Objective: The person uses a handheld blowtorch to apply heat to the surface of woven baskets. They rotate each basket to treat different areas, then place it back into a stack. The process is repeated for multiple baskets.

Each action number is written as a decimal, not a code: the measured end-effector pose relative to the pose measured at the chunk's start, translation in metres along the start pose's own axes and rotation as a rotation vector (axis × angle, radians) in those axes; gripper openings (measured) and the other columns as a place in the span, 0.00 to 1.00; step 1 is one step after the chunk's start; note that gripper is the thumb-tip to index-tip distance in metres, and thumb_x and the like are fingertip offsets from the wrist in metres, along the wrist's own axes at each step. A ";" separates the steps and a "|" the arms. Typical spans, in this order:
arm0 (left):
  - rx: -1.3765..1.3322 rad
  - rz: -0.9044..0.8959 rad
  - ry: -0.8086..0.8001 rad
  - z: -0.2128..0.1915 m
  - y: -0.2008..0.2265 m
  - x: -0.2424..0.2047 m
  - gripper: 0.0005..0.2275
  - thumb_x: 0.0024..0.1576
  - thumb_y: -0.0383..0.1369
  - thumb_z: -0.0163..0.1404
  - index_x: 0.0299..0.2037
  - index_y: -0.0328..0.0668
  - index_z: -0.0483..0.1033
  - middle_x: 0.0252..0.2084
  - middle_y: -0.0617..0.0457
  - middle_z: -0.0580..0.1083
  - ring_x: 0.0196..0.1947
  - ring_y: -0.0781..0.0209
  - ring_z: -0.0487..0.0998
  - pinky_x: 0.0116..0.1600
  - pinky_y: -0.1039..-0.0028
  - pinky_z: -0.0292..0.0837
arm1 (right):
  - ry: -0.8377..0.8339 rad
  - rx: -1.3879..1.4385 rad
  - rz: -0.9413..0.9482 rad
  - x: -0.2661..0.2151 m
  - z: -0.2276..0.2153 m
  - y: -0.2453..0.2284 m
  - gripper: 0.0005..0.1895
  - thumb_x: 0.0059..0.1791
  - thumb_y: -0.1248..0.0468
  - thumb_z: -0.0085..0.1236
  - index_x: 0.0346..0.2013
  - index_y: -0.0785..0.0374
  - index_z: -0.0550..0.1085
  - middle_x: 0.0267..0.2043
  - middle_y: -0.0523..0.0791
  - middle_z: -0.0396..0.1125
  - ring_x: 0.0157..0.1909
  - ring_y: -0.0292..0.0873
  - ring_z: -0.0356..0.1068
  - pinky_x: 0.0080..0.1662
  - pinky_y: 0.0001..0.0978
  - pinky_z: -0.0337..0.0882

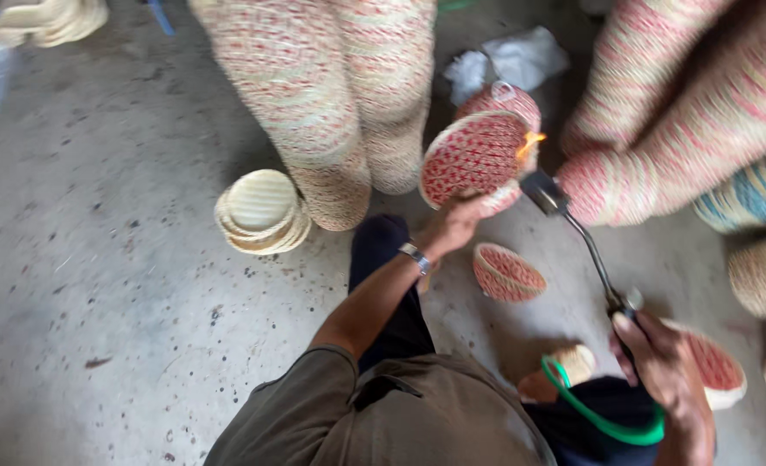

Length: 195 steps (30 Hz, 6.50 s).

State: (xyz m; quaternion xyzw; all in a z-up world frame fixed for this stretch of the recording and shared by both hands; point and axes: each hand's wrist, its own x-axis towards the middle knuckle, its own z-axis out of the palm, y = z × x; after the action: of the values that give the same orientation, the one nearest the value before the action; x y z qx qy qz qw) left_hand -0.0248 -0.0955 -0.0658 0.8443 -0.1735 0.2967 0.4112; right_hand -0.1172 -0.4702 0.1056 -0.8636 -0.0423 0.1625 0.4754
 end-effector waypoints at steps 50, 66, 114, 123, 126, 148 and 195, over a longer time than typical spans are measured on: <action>0.936 0.418 -0.289 -0.033 0.038 -0.008 0.15 0.60 0.32 0.49 0.56 0.38 0.75 0.46 0.58 0.68 0.52 0.63 0.67 0.61 0.72 0.62 | 0.180 -0.240 -0.130 0.046 0.003 -0.054 0.19 0.57 0.54 0.53 0.32 0.68 0.74 0.21 0.46 0.68 0.21 0.39 0.67 0.28 0.35 0.68; 0.910 0.435 -0.269 -0.025 0.038 -0.009 0.11 0.58 0.30 0.50 0.49 0.38 0.76 0.44 0.56 0.67 0.49 0.62 0.67 0.58 0.71 0.65 | 0.154 -0.093 -0.042 0.028 0.014 -0.058 0.21 0.57 0.52 0.51 0.29 0.67 0.73 0.19 0.45 0.65 0.18 0.37 0.63 0.22 0.33 0.64; -1.114 -0.972 -0.430 0.077 -0.015 -0.110 0.20 0.57 0.36 0.55 0.57 0.32 0.73 0.53 0.43 0.76 0.55 0.45 0.76 0.57 0.50 0.75 | 0.338 -0.020 -0.086 0.058 0.002 0.068 0.19 0.59 0.53 0.59 0.38 0.69 0.75 0.23 0.46 0.66 0.21 0.37 0.63 0.25 0.32 0.63; -1.030 -1.093 0.002 0.018 0.009 -0.062 0.30 0.57 0.42 0.49 0.70 0.58 0.52 0.67 0.49 0.63 0.61 0.49 0.72 0.49 0.41 0.80 | 0.165 -0.283 -0.283 0.026 0.030 0.034 0.15 0.59 0.58 0.53 0.37 0.68 0.76 0.22 0.49 0.69 0.21 0.42 0.66 0.28 0.38 0.67; -0.951 -1.110 0.120 0.014 0.020 -0.040 0.31 0.54 0.36 0.51 0.70 0.56 0.54 0.68 0.47 0.63 0.62 0.46 0.72 0.50 0.38 0.79 | 0.122 -0.284 -0.407 0.027 0.054 0.023 0.13 0.54 0.57 0.56 0.42 0.65 0.76 0.26 0.49 0.73 0.27 0.44 0.75 0.32 0.39 0.72; -1.133 -0.773 0.439 -0.008 -0.007 -0.026 0.34 0.51 0.26 0.49 0.71 0.46 0.52 0.64 0.43 0.67 0.59 0.49 0.75 0.54 0.54 0.83 | 0.175 -0.191 0.029 0.005 0.022 -0.015 0.21 0.58 0.53 0.52 0.29 0.68 0.74 0.17 0.46 0.64 0.19 0.39 0.63 0.25 0.35 0.65; -1.278 -0.594 0.591 0.003 0.027 -0.017 0.33 0.60 0.26 0.51 0.75 0.56 0.49 0.72 0.51 0.59 0.69 0.55 0.64 0.66 0.56 0.71 | 0.093 -0.341 -0.352 0.024 0.074 -0.004 0.14 0.55 0.57 0.57 0.39 0.67 0.75 0.23 0.51 0.70 0.22 0.48 0.70 0.30 0.45 0.68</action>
State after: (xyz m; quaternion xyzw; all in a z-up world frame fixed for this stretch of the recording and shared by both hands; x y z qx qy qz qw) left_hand -0.0515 -0.1134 -0.0620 0.3388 0.0403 0.2291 0.9117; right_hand -0.1182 -0.4027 0.0670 -0.9171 -0.1970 0.0278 0.3454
